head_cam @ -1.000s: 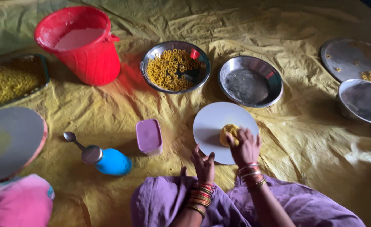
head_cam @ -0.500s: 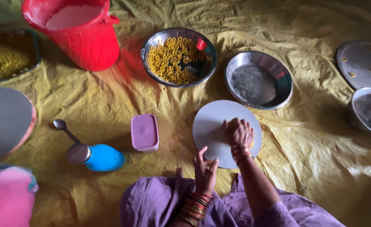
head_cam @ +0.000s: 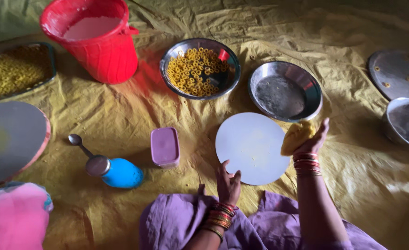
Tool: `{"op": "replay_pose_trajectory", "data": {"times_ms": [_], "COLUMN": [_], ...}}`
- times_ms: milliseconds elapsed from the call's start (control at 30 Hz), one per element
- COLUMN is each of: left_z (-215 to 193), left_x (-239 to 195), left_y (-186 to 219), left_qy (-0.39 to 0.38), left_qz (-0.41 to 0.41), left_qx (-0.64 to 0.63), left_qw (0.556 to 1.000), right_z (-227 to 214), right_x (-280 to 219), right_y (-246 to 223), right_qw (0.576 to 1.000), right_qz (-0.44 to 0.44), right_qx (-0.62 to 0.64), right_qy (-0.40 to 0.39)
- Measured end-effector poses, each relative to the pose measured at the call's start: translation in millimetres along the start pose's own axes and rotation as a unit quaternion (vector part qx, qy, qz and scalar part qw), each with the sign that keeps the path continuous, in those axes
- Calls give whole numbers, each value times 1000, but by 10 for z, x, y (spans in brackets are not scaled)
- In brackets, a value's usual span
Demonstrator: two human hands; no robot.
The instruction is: The person kneads a yellow dough on a white circular board, repeatedly pressing, folding, and shaping it by hand. The person occasionally lifts and turns the dough to work different sides.
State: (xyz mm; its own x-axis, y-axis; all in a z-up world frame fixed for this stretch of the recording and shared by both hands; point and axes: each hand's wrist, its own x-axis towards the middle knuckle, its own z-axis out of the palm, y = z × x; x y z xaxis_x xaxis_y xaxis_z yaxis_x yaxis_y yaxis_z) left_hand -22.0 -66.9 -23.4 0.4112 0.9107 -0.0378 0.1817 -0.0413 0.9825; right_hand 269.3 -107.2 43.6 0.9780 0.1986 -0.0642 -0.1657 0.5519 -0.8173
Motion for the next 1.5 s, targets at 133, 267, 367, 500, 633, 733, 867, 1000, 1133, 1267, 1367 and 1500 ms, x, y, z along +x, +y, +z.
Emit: {"op": "replay_pose_trajectory", "data": {"times_ms": [133,267,367,500,633,733,867,1000,1133,1267,1367,1500], "left_z": [63,33,-8,-41,-28,-24,-33,-42,16,7,7,44], "left_x": [30,37,6,-5,-28,-10,-57,-77,-73,-51,8,-31], "left_y": [-14,-17,-42,-25,64,148,194,190,174,170,172,162], "left_qy": [1,8,35,70,35,39,32,22,6,-8,-11,19], "left_qz": [-9,-40,-31,44,-25,2,-49,-28,-66,-45,-50,-27], "left_qx": [-9,-23,15,10,-70,-103,-93,-92,-86,-39,-26,-36], "left_qw": [1000,999,999,997,997,994,994,995,994,998,998,999], "right_z": [255,214,79,-39,98,333,446,583,759,923,955,508], "right_x": [-222,-836,-1382,-1707,-1456,-1330,-1292,-961,-507,-357,-544,-1139], "right_y": [-454,-144,371,656,540,629,823,929,884,796,838,823], "right_qw": [982,778,632,502,590,585,534,544,580,565,510,512], "right_qz": [-112,-413,-382,-361,-101,-453,-408,-236,-66,-65,-66,-201], "right_qx": [-138,-446,-633,-743,-788,-655,-700,-774,-787,-783,-822,-794], "right_qy": [-59,-162,-233,-257,-142,-154,-240,-224,-200,-252,-244,-259]}}
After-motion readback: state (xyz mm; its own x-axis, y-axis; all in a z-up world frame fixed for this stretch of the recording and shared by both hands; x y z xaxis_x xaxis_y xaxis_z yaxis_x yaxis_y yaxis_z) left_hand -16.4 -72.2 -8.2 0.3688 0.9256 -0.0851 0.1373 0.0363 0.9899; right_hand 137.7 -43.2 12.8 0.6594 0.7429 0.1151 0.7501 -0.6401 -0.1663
